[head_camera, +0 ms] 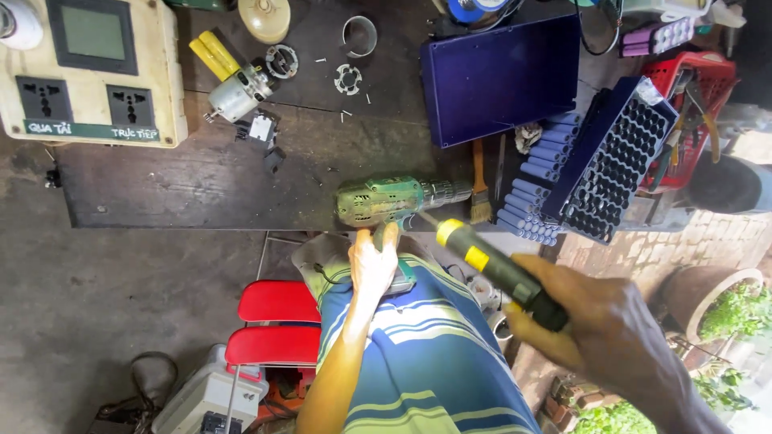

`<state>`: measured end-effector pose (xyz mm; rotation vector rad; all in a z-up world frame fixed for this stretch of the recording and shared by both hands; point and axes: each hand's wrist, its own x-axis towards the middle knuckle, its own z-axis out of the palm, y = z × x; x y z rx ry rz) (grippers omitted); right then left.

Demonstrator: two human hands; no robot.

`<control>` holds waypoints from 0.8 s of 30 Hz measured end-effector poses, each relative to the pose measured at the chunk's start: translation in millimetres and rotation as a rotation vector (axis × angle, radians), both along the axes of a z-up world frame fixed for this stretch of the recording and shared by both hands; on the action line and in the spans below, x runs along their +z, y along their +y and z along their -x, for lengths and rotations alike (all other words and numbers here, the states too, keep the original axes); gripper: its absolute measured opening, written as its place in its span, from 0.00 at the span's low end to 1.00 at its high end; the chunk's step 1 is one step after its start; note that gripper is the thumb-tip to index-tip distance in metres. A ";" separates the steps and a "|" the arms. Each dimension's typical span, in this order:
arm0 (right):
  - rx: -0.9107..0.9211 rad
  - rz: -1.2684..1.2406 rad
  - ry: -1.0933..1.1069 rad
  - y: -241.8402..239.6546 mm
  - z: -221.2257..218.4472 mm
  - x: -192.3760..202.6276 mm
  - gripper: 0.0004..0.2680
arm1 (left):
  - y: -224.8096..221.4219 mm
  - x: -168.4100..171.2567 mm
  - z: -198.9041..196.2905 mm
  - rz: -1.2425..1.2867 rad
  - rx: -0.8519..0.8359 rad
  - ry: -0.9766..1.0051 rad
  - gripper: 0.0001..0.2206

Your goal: Disassembling a cordless drill to inspect and test the internal motor before reassembling it.

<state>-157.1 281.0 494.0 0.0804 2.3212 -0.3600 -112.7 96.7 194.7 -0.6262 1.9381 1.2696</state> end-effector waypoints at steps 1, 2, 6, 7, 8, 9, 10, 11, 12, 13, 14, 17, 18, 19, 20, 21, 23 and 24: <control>0.025 -0.009 0.073 6.0 -2.0 -5.8 0.21 | -1.4 -3.4 -4.1 0.014 -0.031 0.015 0.32; 0.048 -0.021 0.148 12.4 -3.3 -11.2 0.21 | -1.4 -7.3 -6.3 0.024 -0.063 0.034 0.34; -0.002 0.047 0.154 25.4 -25.0 -35.0 0.20 | -2.9 -8.0 -6.5 0.049 -0.077 0.010 0.35; -0.028 0.085 0.182 28.2 -32.0 -39.5 0.20 | -3.0 -5.7 -5.4 0.038 -0.073 0.022 0.34; -0.055 0.123 0.213 30.5 -39.0 -44.6 0.21 | -3.7 -4.0 -3.2 0.029 -0.070 0.038 0.33; -0.058 0.123 0.214 30.6 -42.0 -45.7 0.21 | -3.5 -4.4 -3.8 0.029 -0.072 0.038 0.33; -0.076 0.130 0.235 30.7 -44.8 -47.0 0.19 | -3.6 -4.9 -4.0 0.018 -0.067 0.050 0.33; -0.095 0.136 0.255 30.7 -47.6 -48.3 0.18 | -3.7 -5.3 -4.1 0.007 -0.061 0.061 0.33; -0.097 0.138 0.256 34.1 -53.1 -53.5 0.18 | -3.9 -4.7 -3.8 0.008 -0.063 0.061 0.33; -0.093 0.136 0.295 37.3 -58.5 -58.8 0.18 | -4.2 -4.1 -3.5 0.001 -0.058 0.047 0.33; -0.089 0.135 0.334 40.3 -64.0 -64.5 0.19 | -5.0 -3.8 -3.2 -0.006 -0.052 0.033 0.32; -0.130 0.160 0.433 38.0 -74.4 -72.9 0.18 | -4.7 -3.7 -2.9 0.009 -0.060 0.032 0.33; -0.131 0.164 0.432 37.8 -78.0 -74.4 0.18 | -4.6 -6.5 -4.4 0.013 -0.060 0.031 0.33; -0.157 0.166 0.429 37.5 -81.6 -75.8 0.19 | -4.6 -9.1 -6.0 0.025 -0.079 0.010 0.37; -0.184 0.167 0.427 37.3 -85.5 -77.1 0.20 | -4.4 -11.8 -7.6 0.036 -0.098 -0.011 0.41; -0.186 0.170 0.427 36.3 -86.6 -78.7 0.20 | -4.6 -11.2 -8.0 0.040 -0.099 -0.011 0.41; -0.210 0.168 0.443 34.1 -88.4 -82.1 0.20 | -4.6 -10.8 -7.4 0.038 -0.099 -0.029 0.42; -0.213 0.169 0.442 35.3 -89.8 -83.4 0.20 | -4.6 -8.8 -5.8 0.040 -0.101 -0.030 0.42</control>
